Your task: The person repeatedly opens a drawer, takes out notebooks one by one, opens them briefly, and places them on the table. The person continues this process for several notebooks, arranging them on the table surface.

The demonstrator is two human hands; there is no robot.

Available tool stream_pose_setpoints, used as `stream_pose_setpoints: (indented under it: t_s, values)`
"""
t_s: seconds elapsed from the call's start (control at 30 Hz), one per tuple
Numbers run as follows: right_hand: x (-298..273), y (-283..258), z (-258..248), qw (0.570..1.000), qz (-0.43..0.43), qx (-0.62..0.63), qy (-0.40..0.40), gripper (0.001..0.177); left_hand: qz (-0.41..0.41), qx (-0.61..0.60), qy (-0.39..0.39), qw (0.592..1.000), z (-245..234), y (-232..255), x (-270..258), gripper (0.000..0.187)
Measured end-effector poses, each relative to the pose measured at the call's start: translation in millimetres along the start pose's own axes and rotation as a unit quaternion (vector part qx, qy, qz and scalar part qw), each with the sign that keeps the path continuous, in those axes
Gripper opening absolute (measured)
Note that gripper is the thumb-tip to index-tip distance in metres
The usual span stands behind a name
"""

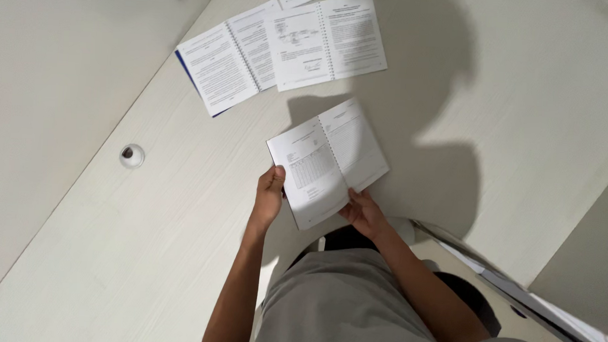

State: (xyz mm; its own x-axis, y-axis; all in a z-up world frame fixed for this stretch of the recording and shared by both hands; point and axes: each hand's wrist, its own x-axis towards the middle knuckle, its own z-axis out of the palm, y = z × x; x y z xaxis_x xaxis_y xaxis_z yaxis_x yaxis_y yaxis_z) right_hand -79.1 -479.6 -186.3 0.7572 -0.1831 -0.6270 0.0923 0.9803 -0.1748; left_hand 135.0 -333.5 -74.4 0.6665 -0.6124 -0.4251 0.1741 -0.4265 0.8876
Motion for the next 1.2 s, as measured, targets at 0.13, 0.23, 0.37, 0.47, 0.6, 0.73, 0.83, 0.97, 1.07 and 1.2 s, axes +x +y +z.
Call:
stream_pose_setpoints:
  t_s: [0.13, 0.23, 0.37, 0.47, 0.6, 0.73, 0.83, 0.97, 1.07, 1.2]
  values:
    - [24.2, -34.9, -9.8, 0.988, -0.084, -0.056, 0.117, 0.058, 0.012, 0.042, -0.025, 0.999, 20.4, -5.8, 39.1, 0.070]
    - [53.9, -70.4, -34.4, 0.981, -0.133, -0.058, 0.130, 0.062, -0.038, 0.039, -0.013, 0.998, 36.6, 5.5, 63.9, 0.067]
    - [87.9, -130.1, -25.2, 0.974, -0.168, -0.053, 0.145, 0.061, -0.069, 0.034, -0.007, 0.997, 38.7, 16.8, 82.8, 0.064]
    - [111.4, -175.2, -6.3, 0.964, -0.166, -0.075, 0.192, 0.053, -0.100, 0.054, 0.022, 0.993, 41.2, 2.7, 89.3, 0.058]
    - [151.2, -207.3, -6.2, 0.963, -0.202, -0.070, 0.167, 0.048, -0.141, 0.074, 0.084, 0.984, 31.8, -21.7, 104.0, 0.054]
    - [190.6, -235.4, 2.9, 0.957, -0.202, -0.037, 0.203, 0.040, -0.153, 0.064, 0.115, 0.979, 21.6, -35.3, 109.5, 0.052]
    - [214.7, -257.9, 8.6, 0.955, -0.212, -0.048, 0.202, 0.036, -0.173, 0.069, 0.125, 0.974, 18.6, -46.9, 109.9, 0.049]
    - [236.4, -281.5, 13.0, 0.962, -0.231, -0.034, 0.143, 0.039, -0.170, -0.010, 0.148, 0.974, 16.0, -65.0, 108.9, 0.043]
    - [255.4, -288.3, 19.3, 0.964, -0.227, 0.013, 0.138, 0.043, -0.148, -0.022, 0.152, 0.977, 16.8, -73.5, 105.9, 0.041]
    - [274.7, -287.1, 33.6, 0.959, -0.246, -0.004, 0.139, 0.045, -0.151, -0.031, 0.148, 0.977, 14.8, -72.0, 101.2, 0.039]
